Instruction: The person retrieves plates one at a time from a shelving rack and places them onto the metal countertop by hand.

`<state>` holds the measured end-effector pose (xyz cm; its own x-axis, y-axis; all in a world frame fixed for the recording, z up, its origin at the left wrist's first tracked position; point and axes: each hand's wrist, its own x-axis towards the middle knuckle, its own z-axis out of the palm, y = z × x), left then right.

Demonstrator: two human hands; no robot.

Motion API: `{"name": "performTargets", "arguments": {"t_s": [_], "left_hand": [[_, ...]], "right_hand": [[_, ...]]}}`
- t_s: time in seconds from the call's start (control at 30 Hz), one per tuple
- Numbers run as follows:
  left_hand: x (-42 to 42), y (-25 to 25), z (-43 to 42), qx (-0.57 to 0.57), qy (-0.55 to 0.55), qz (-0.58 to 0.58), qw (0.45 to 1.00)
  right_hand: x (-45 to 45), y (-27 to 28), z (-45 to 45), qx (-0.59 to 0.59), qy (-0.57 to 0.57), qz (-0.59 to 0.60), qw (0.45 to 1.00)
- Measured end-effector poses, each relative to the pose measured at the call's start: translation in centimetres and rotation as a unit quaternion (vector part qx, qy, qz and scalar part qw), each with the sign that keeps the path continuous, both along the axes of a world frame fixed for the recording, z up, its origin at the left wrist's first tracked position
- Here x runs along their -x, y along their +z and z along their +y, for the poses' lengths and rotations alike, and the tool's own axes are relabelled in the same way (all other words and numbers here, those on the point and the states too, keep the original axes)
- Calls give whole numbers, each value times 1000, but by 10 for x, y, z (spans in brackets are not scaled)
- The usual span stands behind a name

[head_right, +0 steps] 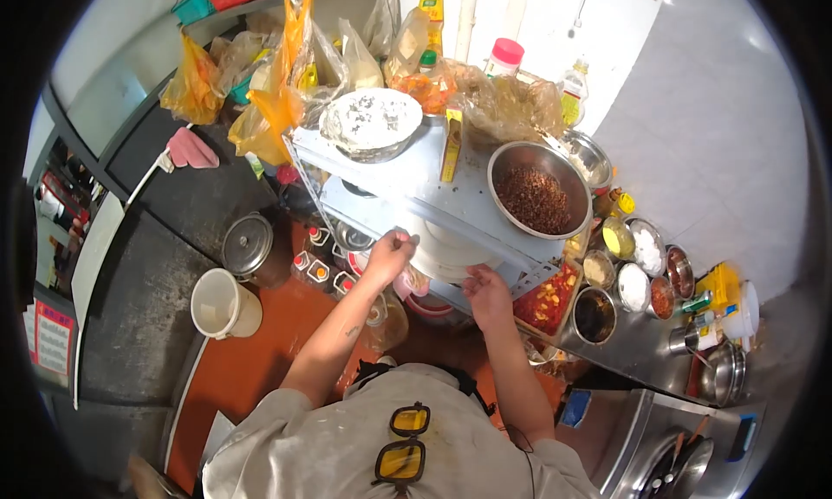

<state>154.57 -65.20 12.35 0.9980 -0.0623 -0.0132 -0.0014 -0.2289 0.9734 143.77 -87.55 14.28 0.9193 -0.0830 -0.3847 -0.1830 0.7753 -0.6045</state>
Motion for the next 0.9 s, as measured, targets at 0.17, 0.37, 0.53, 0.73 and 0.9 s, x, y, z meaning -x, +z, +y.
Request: {"name": "performTargets", "arguments": {"t_s": [0.17, 0.37, 0.53, 0.73, 0.9], "left_hand": [[-19, 8, -1, -57, 6, 31, 998], [-25, 23, 0, -136, 5, 28, 990], [-31, 32, 6, -43, -96, 49, 993], [-33, 17, 10, 141, -151, 89, 974], [-4, 13, 20, 237, -137, 27, 961]], "right_hand": [[-7, -1, 2, 42, 9, 15, 999], [-23, -19, -2, 92, 39, 26, 995], [-28, 0, 3, 109, 7, 52, 993], [-30, -6, -1, 118, 27, 45, 992], [-8, 7, 21, 160, 20, 0, 987]]}}
